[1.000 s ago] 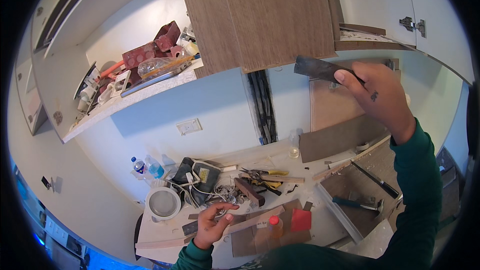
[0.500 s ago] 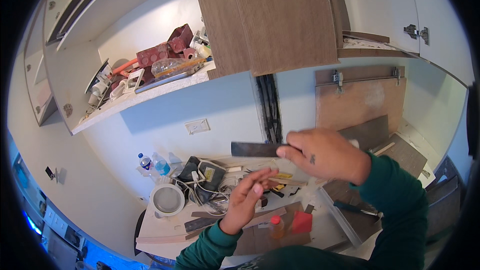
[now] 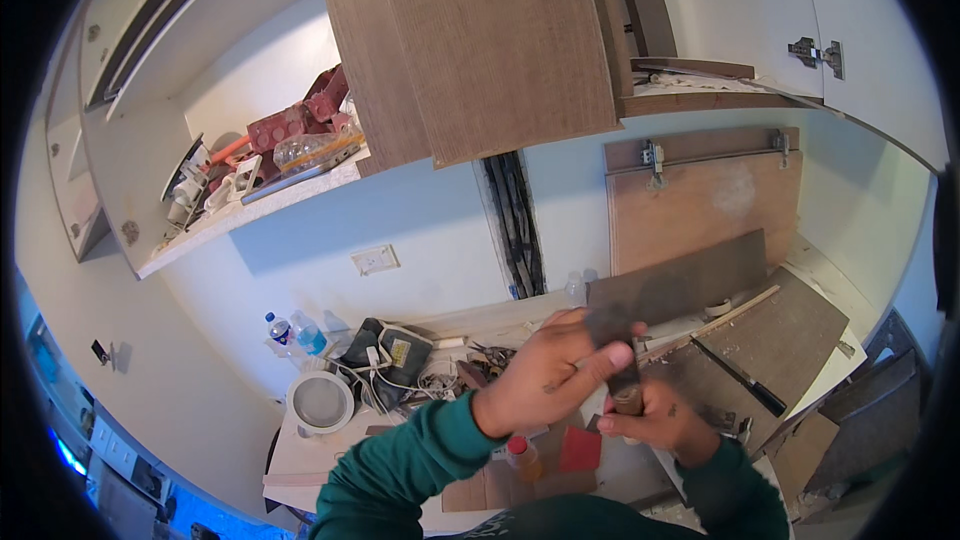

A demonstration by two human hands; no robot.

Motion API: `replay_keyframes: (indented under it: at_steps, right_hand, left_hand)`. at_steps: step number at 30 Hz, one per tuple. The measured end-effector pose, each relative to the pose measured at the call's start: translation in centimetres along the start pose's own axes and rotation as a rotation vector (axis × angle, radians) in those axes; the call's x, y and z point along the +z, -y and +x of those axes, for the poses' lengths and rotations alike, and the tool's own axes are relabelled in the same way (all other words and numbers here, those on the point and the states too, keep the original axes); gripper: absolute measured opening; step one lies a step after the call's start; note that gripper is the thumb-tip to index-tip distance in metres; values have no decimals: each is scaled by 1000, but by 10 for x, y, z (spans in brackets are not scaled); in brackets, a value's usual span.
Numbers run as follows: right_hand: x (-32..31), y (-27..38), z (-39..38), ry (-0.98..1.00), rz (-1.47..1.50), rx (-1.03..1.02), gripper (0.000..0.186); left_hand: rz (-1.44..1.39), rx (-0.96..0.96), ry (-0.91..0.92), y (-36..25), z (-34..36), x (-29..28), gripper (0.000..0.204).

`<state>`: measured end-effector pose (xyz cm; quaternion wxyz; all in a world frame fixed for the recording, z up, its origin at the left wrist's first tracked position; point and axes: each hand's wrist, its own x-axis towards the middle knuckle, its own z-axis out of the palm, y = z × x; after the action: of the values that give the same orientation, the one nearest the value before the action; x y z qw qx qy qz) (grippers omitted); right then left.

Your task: The person uses a chisel to scrape and remove material from the edge of a wooden cabinet door. They then use a screwdriver to tighten a hinge on the cabinet door.

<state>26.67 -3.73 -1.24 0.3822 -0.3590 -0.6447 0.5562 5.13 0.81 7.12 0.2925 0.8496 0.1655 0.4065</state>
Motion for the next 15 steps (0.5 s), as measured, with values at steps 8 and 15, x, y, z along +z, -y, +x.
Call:
replay_keyframes:
  at_steps: [8, 15]
  right_hand:
    - [-17, -70, -21, -221, 666, -112, 11]
    - [-13, -102, -21, -215, 588, -64, 11]
  left_hand:
    - [1365, 674, -345, -65, 141, -100, 57]
    - [1488, 581, -252, -62, 170, -111, 73]
